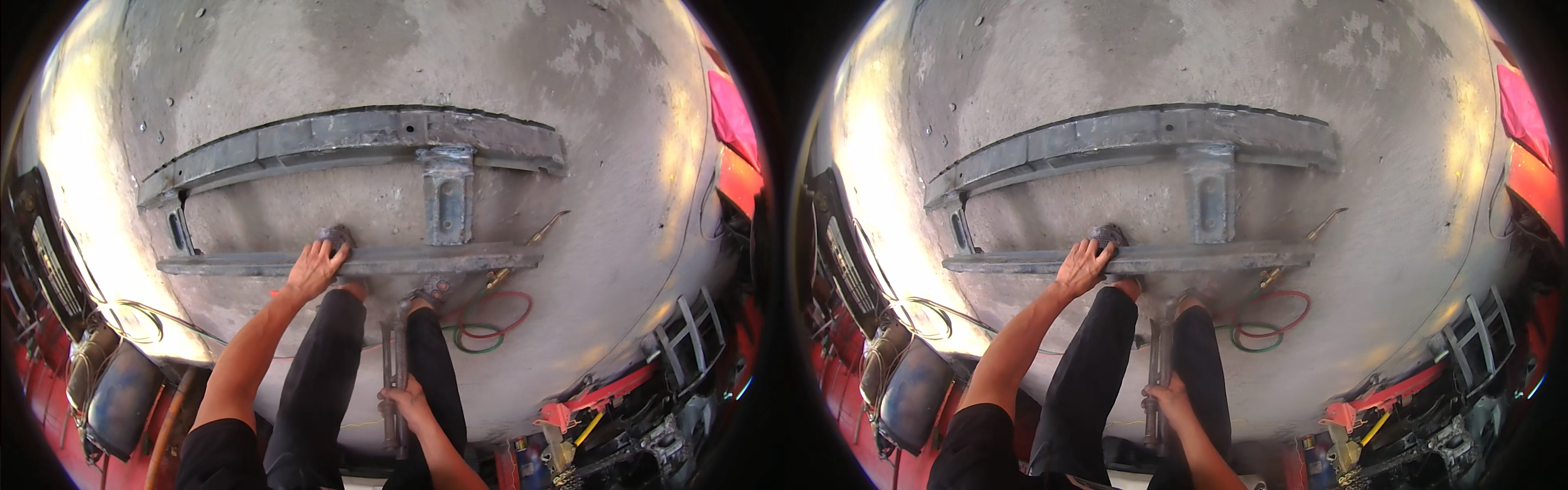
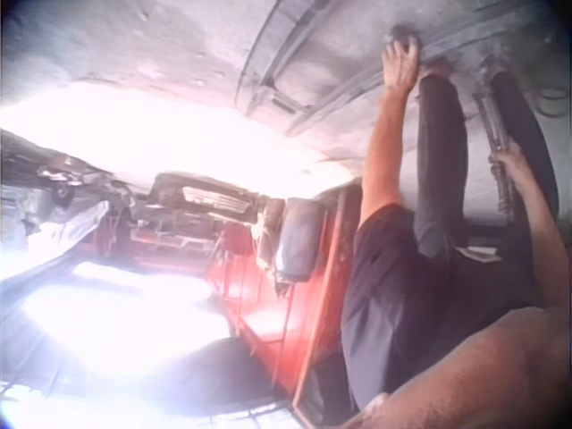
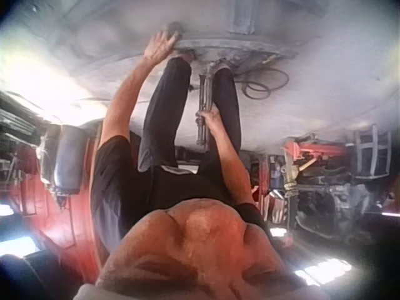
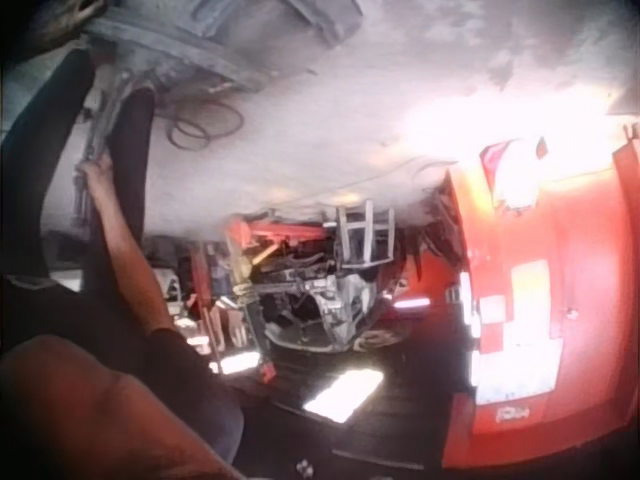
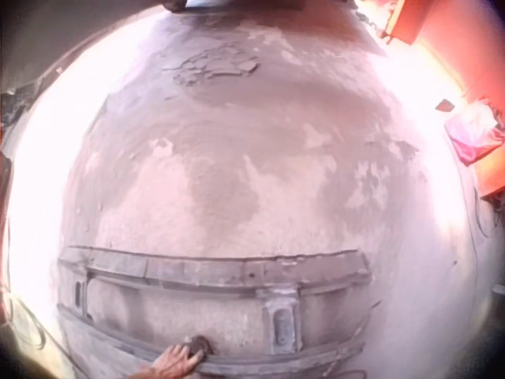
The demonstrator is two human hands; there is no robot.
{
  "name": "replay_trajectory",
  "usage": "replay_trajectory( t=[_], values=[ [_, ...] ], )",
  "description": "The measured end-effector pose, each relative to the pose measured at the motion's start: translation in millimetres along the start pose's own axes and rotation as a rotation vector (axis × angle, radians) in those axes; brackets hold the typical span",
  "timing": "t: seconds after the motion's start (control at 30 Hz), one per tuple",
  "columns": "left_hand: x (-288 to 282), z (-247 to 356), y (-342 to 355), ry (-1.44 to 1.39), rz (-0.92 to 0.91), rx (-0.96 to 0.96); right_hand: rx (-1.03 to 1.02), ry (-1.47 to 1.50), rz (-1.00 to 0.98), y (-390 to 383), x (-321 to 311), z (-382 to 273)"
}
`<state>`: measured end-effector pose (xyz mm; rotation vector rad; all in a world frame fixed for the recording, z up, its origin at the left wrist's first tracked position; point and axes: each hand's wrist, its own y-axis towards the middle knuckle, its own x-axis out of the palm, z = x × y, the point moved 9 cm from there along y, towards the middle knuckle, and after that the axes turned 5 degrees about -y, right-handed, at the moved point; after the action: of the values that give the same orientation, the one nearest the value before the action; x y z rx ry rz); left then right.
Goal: The person uses a hammer and metal bar to strike and adjust a curved metal frame on the floor, then uses a welding torch to heat and weld a section of the frame. The person repeatedly strikes the frame and applies heat to specific areas.
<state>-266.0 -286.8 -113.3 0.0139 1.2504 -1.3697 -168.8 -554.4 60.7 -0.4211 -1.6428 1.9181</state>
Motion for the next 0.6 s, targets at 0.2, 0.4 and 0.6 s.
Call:
replay_trajectory(
  t=[0.2,0.4,0.6],
  values=[
    [39,-14,18,-0.057,-0.138,-0.147,-0.06,0.078,0.018,-6,-10,-24],
    [45,-10,30,-0.033,-0.15,-0.23,-0.194,0.12,0.05,-15,-25,-44],
    [41,-7,26,-0.024,-0.12,-0.239,-0.257,0.196,0.036,-20,-25,-53]
  ],
)
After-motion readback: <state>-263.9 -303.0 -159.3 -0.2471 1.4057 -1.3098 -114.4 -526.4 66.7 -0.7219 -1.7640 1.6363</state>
